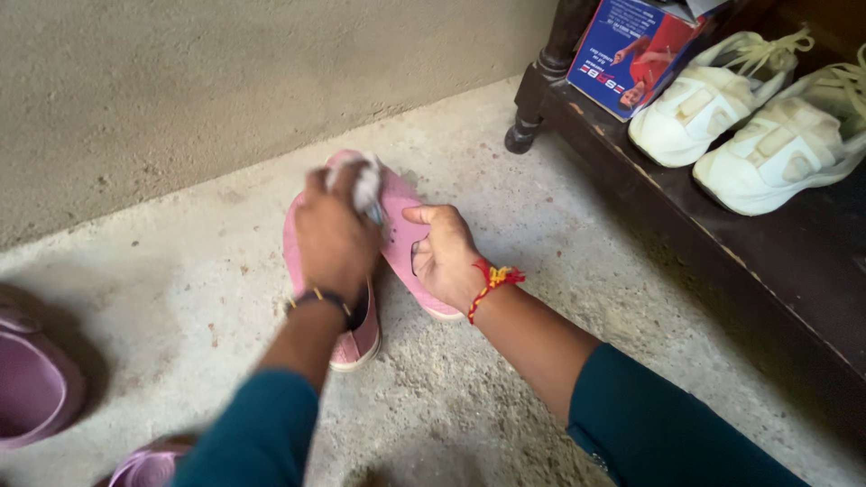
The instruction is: The person wipes a pair of pink slip-on shoes with a white cloth, then places them on a wooden shoe rack. Next, the person wipes a pair of pink children's clogs and places them on the same rack.
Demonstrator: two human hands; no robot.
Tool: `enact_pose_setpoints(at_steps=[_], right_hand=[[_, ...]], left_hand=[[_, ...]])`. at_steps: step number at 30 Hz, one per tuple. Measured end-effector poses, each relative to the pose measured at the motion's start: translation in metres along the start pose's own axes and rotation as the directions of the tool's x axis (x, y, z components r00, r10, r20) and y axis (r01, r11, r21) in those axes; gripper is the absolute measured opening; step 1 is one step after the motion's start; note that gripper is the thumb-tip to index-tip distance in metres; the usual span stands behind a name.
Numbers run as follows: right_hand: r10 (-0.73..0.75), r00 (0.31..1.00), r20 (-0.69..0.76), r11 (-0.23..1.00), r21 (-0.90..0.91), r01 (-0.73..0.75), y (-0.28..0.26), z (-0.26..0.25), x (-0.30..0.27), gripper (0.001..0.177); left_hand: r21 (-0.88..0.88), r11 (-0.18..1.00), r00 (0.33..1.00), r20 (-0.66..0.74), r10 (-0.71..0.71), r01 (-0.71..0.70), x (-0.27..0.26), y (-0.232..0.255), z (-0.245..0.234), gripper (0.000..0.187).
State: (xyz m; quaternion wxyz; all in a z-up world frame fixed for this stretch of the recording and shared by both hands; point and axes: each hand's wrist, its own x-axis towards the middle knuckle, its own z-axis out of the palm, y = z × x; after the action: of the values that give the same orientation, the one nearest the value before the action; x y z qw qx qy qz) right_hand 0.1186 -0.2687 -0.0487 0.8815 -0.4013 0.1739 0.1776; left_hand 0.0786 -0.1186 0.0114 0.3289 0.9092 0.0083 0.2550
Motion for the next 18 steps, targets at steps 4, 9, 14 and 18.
enact_pose_setpoints(at_steps=[4,9,14,18], right_hand=[[0.019,1.000,0.008,1.000,0.020,-0.019,-0.004,0.006,-0.005,0.030],[0.074,0.997,-0.010,0.997,-0.030,-0.074,-0.001,0.007,-0.014,0.033],[-0.080,0.992,0.094,0.982,-0.164,0.094,0.005,0.004,-0.008,0.038],[-0.043,0.997,-0.064,0.926,-0.378,0.016,0.003,0.013,-0.008,0.056]], left_hand=[[-0.003,1.000,0.986,0.165,0.017,-0.017,-0.033,0.014,0.003,0.062],[0.057,0.994,0.994,0.065,0.087,-0.090,-0.019,0.018,-0.009,0.065],[0.094,0.980,0.984,-0.059,-0.168,0.173,0.025,0.005,-0.025,0.053],[0.121,0.965,0.971,0.025,-0.239,0.234,0.030,0.010,-0.020,0.051]])
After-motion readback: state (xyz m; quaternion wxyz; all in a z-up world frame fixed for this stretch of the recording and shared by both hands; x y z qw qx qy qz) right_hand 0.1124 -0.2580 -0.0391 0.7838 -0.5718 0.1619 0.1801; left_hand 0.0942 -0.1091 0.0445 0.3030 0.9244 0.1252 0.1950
